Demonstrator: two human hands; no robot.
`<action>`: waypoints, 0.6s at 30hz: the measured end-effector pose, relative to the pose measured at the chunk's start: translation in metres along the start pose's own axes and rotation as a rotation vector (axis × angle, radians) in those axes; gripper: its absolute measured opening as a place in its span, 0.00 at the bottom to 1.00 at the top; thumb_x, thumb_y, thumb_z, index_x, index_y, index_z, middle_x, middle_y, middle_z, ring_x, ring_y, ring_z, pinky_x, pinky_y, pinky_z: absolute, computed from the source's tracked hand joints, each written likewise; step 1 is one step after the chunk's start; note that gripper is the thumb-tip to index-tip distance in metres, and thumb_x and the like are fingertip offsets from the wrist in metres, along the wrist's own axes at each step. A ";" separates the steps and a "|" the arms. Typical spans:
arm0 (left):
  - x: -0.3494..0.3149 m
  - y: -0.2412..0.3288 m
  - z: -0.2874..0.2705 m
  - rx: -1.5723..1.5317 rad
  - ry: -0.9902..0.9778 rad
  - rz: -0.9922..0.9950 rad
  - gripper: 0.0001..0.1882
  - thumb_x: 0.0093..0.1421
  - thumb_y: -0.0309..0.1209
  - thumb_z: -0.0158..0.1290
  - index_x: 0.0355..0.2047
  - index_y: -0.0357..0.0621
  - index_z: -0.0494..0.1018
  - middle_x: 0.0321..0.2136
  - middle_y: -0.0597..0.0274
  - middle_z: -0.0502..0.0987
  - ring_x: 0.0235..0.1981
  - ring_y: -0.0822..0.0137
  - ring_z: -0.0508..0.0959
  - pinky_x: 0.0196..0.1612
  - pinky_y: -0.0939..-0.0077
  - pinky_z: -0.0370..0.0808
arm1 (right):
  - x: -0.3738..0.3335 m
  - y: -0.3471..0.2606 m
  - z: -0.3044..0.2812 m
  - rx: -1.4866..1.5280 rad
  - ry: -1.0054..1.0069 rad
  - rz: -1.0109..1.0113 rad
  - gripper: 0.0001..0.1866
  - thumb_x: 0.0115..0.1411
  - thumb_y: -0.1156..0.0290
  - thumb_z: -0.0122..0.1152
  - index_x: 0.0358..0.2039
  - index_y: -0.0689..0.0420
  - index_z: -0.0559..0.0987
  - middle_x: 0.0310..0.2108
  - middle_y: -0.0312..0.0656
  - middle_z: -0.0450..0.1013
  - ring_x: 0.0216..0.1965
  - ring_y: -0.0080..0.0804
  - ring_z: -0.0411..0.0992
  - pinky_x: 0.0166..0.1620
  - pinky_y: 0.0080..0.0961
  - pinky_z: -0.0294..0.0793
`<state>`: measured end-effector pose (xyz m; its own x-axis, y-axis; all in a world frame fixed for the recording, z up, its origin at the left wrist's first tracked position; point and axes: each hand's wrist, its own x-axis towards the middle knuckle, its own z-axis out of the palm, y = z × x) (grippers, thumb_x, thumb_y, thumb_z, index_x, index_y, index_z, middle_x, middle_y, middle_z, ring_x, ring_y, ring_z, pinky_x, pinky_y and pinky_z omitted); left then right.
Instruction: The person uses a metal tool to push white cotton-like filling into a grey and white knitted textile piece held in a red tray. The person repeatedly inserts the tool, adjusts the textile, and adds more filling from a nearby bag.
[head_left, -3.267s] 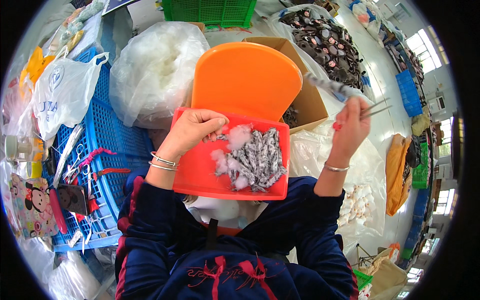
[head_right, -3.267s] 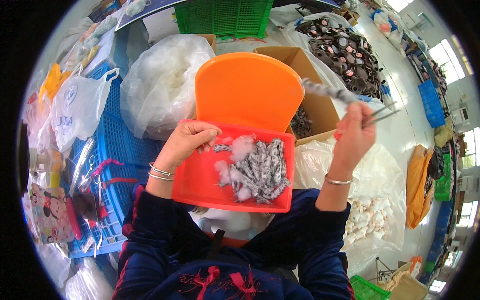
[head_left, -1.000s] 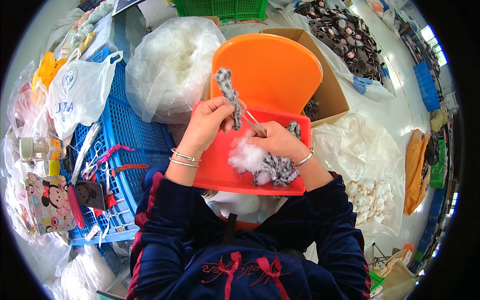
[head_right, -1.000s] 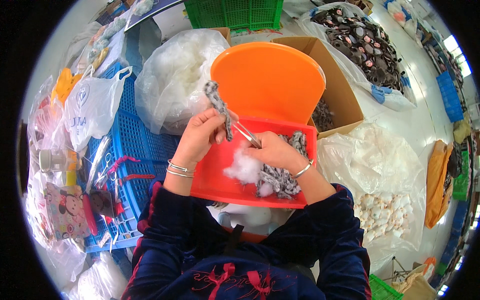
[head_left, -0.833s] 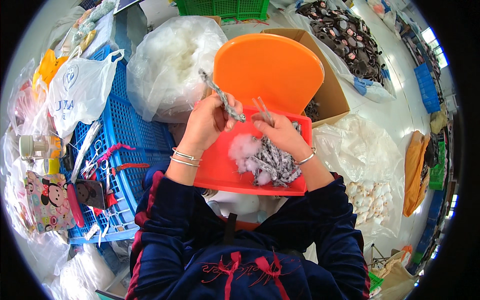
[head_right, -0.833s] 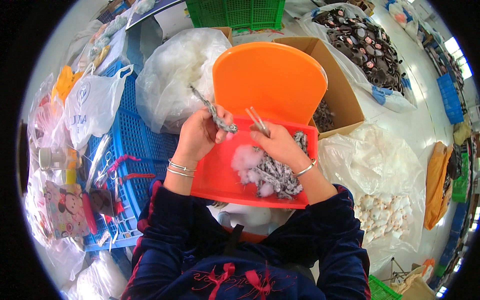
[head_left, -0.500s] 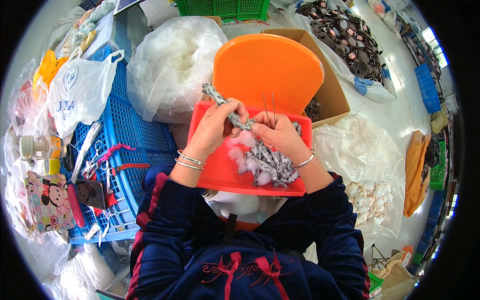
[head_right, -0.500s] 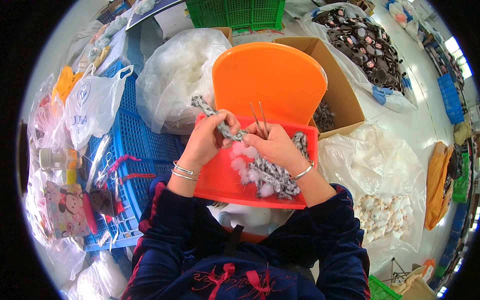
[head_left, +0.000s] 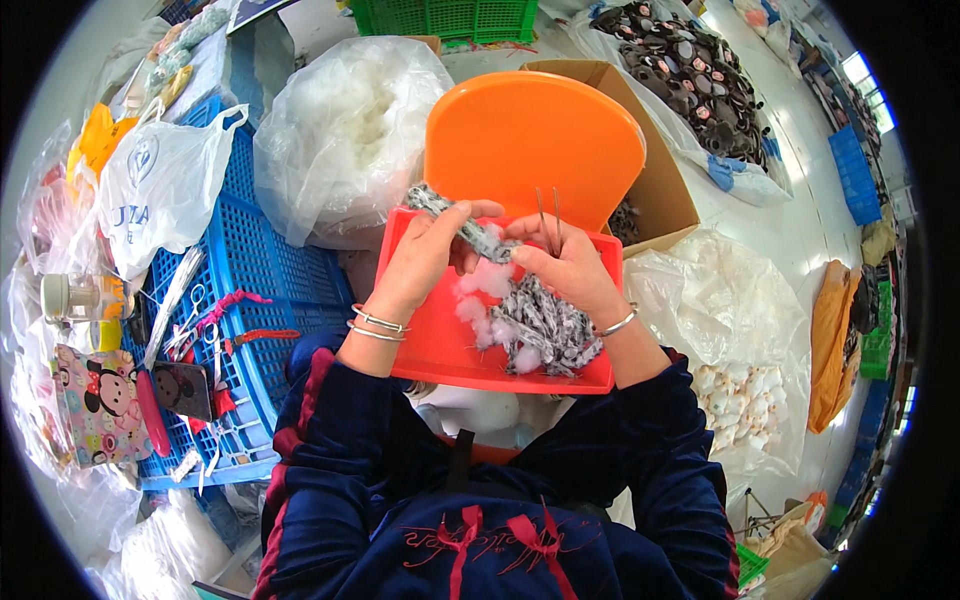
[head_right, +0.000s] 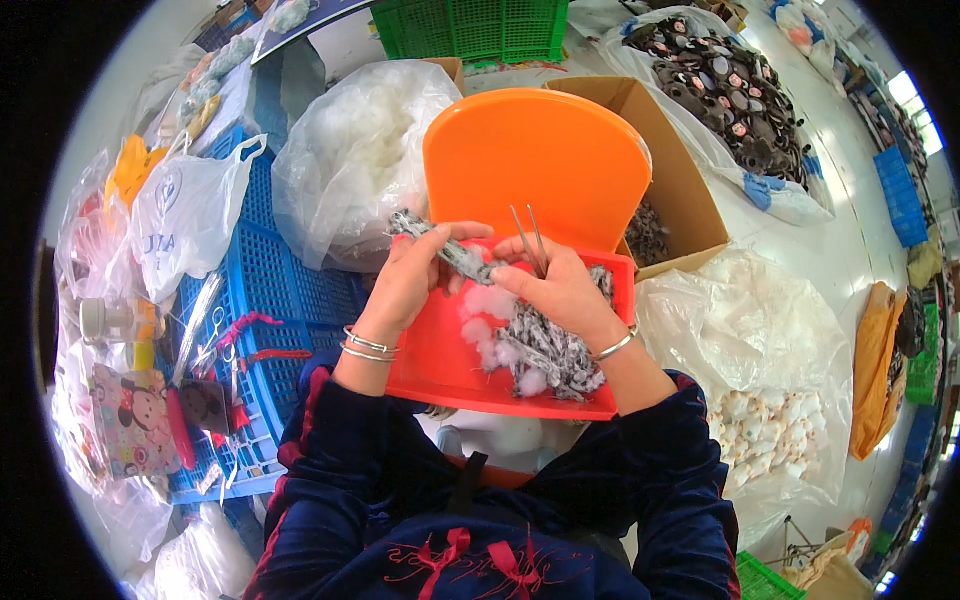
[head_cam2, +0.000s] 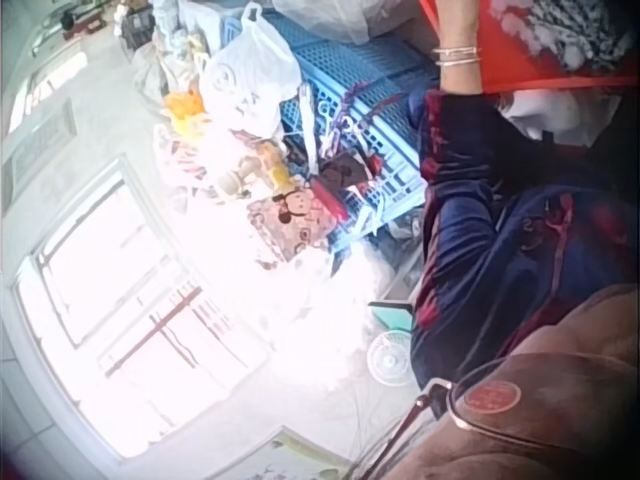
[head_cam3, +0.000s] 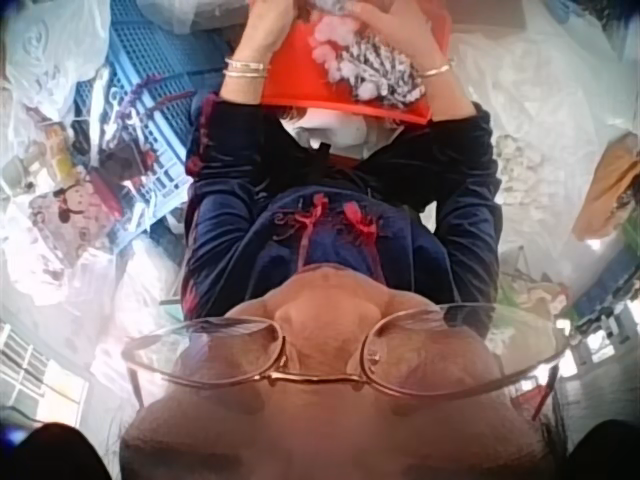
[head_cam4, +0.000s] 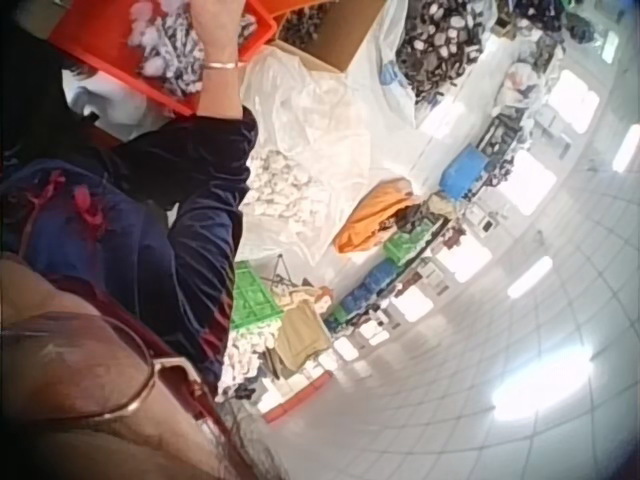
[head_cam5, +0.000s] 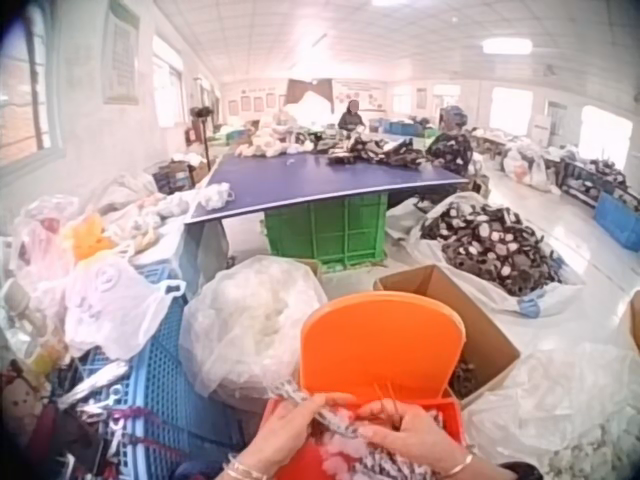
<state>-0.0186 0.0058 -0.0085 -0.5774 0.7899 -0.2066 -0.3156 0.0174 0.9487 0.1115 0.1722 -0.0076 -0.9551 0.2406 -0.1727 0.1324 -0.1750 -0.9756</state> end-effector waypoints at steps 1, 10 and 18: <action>0.001 -0.002 0.001 0.018 -0.010 -0.010 0.24 0.70 0.44 0.39 0.49 0.37 0.76 0.19 0.68 0.72 0.18 0.77 0.69 0.24 0.82 0.66 | 0.003 0.005 0.006 0.033 0.023 -0.057 0.11 0.59 0.73 0.62 0.42 0.62 0.77 0.31 0.29 0.74 0.30 0.12 0.68 0.34 0.12 0.67; 0.001 -0.010 0.005 0.080 -0.028 -0.013 0.25 0.70 0.44 0.38 0.52 0.36 0.73 0.18 0.68 0.72 0.16 0.78 0.67 0.23 0.82 0.65 | 0.008 0.005 0.002 -0.186 0.168 -0.088 0.05 0.61 0.75 0.62 0.34 0.63 0.78 0.26 0.29 0.72 0.28 0.12 0.66 0.32 0.13 0.65; 0.000 0.007 -0.002 0.046 0.015 0.039 0.25 0.70 0.44 0.37 0.47 0.36 0.77 0.15 0.70 0.69 0.15 0.80 0.62 0.21 0.83 0.61 | 0.011 -0.002 -0.028 -0.339 0.231 -0.089 0.13 0.65 0.64 0.57 0.36 0.62 0.79 0.29 0.31 0.76 0.32 0.17 0.70 0.39 0.20 0.70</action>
<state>-0.0223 0.0046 -0.0022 -0.5996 0.7814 -0.1726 -0.2581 0.0154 0.9660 0.1084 0.2016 -0.0110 -0.8875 0.4548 -0.0741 0.1685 0.1705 -0.9708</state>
